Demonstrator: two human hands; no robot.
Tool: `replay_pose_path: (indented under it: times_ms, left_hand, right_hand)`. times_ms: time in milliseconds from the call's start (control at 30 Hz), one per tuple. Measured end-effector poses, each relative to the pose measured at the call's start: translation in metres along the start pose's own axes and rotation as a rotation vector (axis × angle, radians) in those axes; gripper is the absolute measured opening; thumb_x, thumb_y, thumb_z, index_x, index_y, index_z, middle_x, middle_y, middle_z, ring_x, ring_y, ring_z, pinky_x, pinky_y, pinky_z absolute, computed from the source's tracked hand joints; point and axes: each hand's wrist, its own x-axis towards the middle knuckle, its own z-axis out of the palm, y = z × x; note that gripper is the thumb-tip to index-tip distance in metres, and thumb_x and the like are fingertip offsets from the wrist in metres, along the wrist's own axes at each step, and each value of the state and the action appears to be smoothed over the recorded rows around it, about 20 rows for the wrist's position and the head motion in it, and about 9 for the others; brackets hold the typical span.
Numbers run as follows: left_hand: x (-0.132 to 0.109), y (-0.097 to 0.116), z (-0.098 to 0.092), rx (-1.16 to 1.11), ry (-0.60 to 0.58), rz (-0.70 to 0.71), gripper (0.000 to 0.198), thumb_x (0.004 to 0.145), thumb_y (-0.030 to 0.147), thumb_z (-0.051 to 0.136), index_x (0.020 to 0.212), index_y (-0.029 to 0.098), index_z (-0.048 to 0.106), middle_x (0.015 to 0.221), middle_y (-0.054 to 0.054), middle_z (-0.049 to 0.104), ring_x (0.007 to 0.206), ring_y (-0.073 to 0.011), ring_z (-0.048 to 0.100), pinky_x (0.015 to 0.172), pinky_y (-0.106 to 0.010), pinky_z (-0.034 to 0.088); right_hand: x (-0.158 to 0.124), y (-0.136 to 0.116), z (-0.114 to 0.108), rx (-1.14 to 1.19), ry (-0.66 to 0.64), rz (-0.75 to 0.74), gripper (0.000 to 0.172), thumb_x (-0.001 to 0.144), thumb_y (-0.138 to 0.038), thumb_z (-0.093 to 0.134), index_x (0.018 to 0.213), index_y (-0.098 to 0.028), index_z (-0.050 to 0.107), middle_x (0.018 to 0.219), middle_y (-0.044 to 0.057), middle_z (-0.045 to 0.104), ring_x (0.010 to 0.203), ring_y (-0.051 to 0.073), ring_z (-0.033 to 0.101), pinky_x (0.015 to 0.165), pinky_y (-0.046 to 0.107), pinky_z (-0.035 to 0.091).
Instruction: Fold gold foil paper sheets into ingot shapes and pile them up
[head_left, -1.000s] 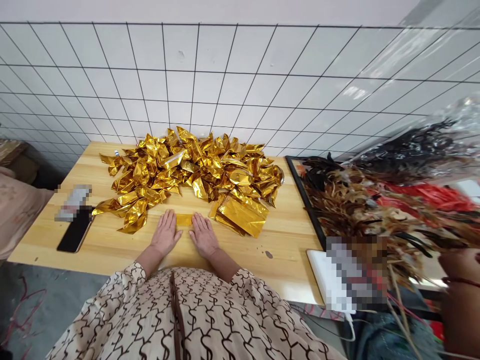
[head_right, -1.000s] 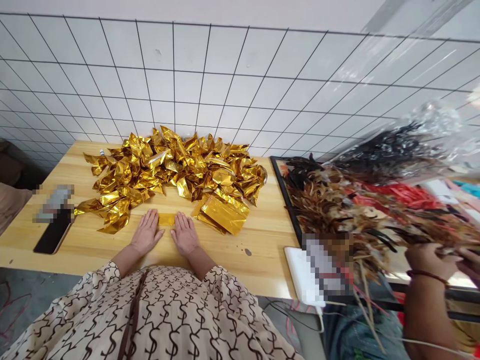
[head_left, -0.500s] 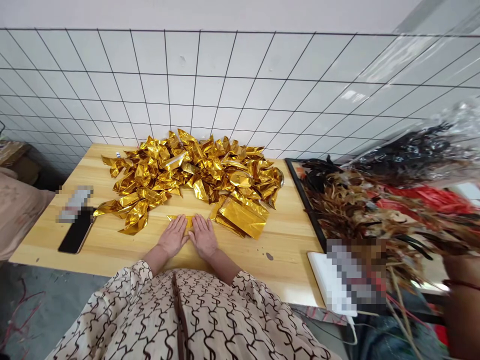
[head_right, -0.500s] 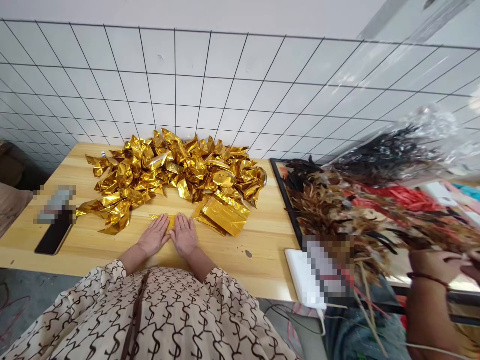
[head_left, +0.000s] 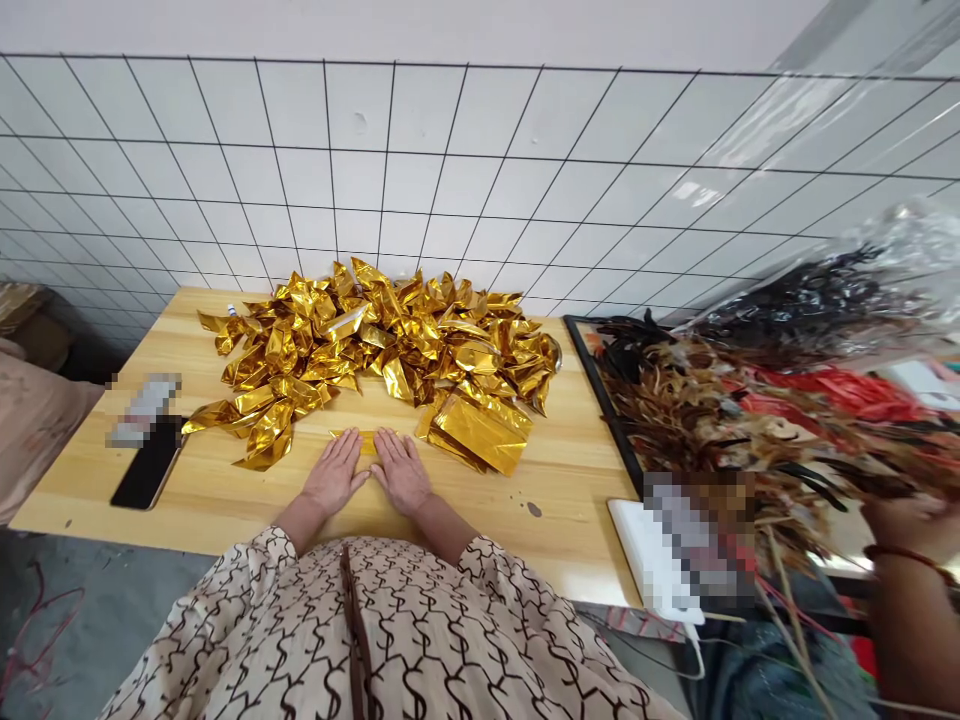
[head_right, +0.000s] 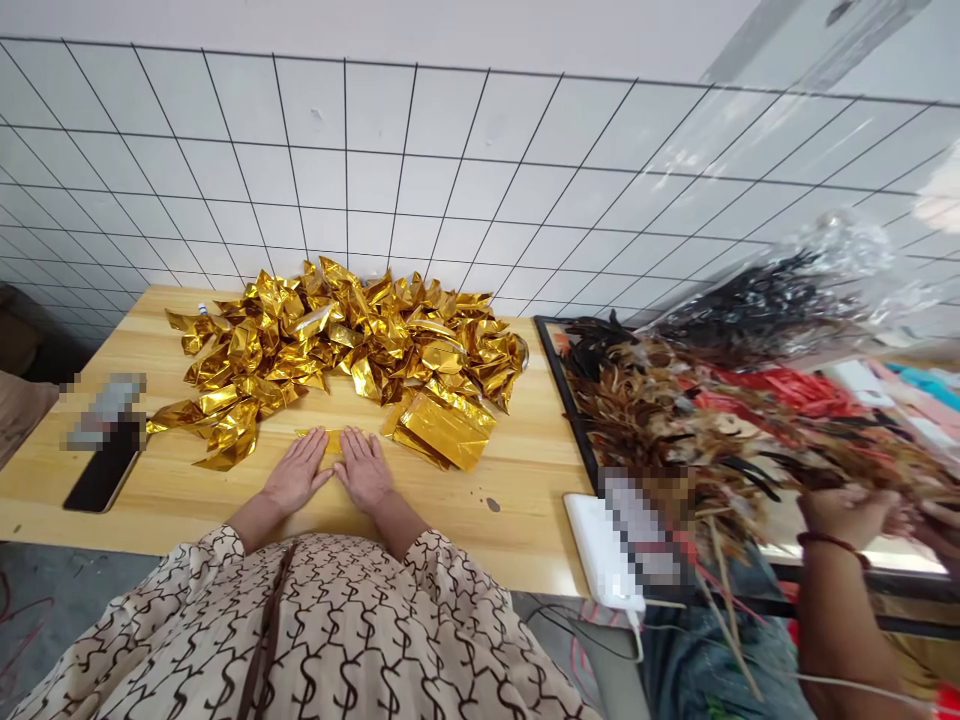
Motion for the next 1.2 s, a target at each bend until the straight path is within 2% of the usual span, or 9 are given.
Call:
replay_pose_path:
  times_ms: [267, 733, 933, 1033, 1200]
  left_hand:
    - [-0.015, -0.021, -0.002, -0.026, 0.066, -0.066, 0.053, 0.095, 0.042, 0.036, 0.141, 0.015, 0.038, 0.147, -0.013, 0.041, 0.137, -0.0223, 0.035, 0.111, -0.04, 0.031]
    - [0.002, -0.027, -0.016, -0.092, 0.129, -0.071, 0.035, 0.092, 0.032, 0.044, 0.119, 0.019, 0.061, 0.131, -0.011, 0.058, 0.122, -0.0247, 0.05, 0.102, -0.043, 0.041]
    - [0.007, -0.023, -0.025, -0.091, 0.097, -0.119, 0.03, 0.091, 0.029, 0.044, 0.113, 0.021, 0.064, 0.127, -0.009, 0.06, 0.118, -0.0244, 0.052, 0.1, -0.041, 0.042]
    - [0.014, -0.019, -0.036, -0.101, 0.06, -0.169, 0.025, 0.09, 0.027, 0.045, 0.102, 0.021, 0.067, 0.122, -0.009, 0.063, 0.112, -0.0243, 0.055, 0.098, -0.04, 0.043]
    - [0.029, -0.019, -0.054, -0.106, -0.015, -0.254, 0.016, 0.086, 0.023, 0.051, 0.089, 0.02, 0.066, 0.102, -0.01, 0.066, 0.1, -0.0248, 0.058, 0.09, -0.037, 0.045]
  right_hand:
    - [-0.004, 0.01, 0.004, -0.014, 0.007, 0.034, 0.054, 0.098, -0.037, 0.024, 0.146, -0.012, 0.031, 0.15, 0.012, 0.034, 0.141, 0.02, 0.024, 0.115, 0.042, 0.018]
    - [-0.002, 0.01, 0.0, -0.006, 0.017, 0.059, 0.052, 0.098, -0.035, 0.025, 0.144, -0.013, 0.037, 0.149, 0.011, 0.036, 0.139, 0.02, 0.028, 0.114, 0.042, 0.02]
    - [-0.004, 0.012, 0.003, -0.022, 0.03, 0.087, 0.053, 0.097, -0.036, 0.027, 0.144, -0.013, 0.035, 0.15, 0.012, 0.034, 0.14, 0.021, 0.027, 0.114, 0.044, 0.02]
    - [-0.003, 0.012, 0.003, -0.031, 0.029, 0.087, 0.053, 0.097, -0.036, 0.027, 0.145, -0.013, 0.035, 0.15, 0.012, 0.034, 0.14, 0.022, 0.027, 0.114, 0.044, 0.02]
    - [-0.001, 0.012, 0.007, -0.047, 0.027, 0.088, 0.054, 0.097, -0.037, 0.029, 0.145, -0.014, 0.034, 0.15, 0.012, 0.033, 0.14, 0.023, 0.026, 0.114, 0.046, 0.018]
